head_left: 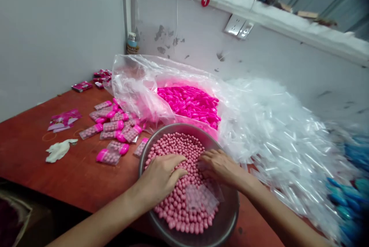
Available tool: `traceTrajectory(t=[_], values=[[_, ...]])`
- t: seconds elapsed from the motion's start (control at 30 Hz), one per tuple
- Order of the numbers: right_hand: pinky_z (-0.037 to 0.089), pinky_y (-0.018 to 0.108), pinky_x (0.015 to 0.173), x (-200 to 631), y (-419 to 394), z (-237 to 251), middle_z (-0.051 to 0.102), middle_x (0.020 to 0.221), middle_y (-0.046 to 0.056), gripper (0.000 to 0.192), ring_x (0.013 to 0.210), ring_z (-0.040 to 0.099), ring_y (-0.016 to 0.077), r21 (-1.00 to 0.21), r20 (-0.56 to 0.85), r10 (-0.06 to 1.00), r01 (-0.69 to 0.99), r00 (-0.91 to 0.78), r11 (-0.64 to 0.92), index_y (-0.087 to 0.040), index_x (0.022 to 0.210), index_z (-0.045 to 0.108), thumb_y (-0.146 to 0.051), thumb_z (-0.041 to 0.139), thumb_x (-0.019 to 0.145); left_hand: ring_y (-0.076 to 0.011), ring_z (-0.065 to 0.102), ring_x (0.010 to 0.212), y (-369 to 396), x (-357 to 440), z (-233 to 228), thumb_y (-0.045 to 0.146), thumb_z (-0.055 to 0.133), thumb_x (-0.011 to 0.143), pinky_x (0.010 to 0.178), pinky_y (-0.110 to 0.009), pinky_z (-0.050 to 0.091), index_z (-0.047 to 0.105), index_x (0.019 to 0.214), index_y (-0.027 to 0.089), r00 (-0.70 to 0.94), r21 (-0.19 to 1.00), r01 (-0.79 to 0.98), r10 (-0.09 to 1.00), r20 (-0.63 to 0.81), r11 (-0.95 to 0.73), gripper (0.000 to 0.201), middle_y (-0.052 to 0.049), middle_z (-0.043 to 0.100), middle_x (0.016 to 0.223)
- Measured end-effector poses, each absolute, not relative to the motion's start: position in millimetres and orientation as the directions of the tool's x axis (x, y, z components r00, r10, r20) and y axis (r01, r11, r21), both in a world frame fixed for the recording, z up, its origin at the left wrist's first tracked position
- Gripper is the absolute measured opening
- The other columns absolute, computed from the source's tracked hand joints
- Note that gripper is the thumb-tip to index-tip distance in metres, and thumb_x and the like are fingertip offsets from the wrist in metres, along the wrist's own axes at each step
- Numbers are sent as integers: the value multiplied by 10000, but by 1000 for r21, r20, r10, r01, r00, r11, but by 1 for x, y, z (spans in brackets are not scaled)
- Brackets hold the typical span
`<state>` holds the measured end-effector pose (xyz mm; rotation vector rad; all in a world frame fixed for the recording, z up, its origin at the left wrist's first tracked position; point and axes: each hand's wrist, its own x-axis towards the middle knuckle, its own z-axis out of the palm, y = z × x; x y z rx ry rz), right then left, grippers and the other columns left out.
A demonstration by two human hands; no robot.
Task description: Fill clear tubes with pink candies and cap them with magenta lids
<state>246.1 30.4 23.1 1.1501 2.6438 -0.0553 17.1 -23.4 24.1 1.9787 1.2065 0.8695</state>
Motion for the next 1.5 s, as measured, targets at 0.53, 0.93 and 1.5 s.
traceTrajectory(t=[0.53,0.93,1.5], values=[[421,243,668,201,26,52,591,818,11,83,735,543,129,-764,-33,732,489,-681,420,-177,885,526,-240,538,832,-157,642,848,-18,16,28,206,496,852,769,-238,472,658,965,226,189,861,389,943,273,-327,199,-4,704,945],[381,234,626,185,55,-9,583,722,29,172,665,497,131,-292,-214,494,538,-843,791,-141,794,589,-58,439,810,-180,634,951,-6,0,14,219,504,837,848,-287,496,642,1044,182,1,868,431,963,271,-245,251,-42,689,1034],[478,263,663,195,27,35,600,857,14,262,719,588,130,-923,-31,823,333,-567,194,-190,953,504,-308,639,762,-177,616,846,-6,10,23,201,534,804,796,-274,461,667,926,167,203,948,256,970,137,-187,183,-16,694,875]])
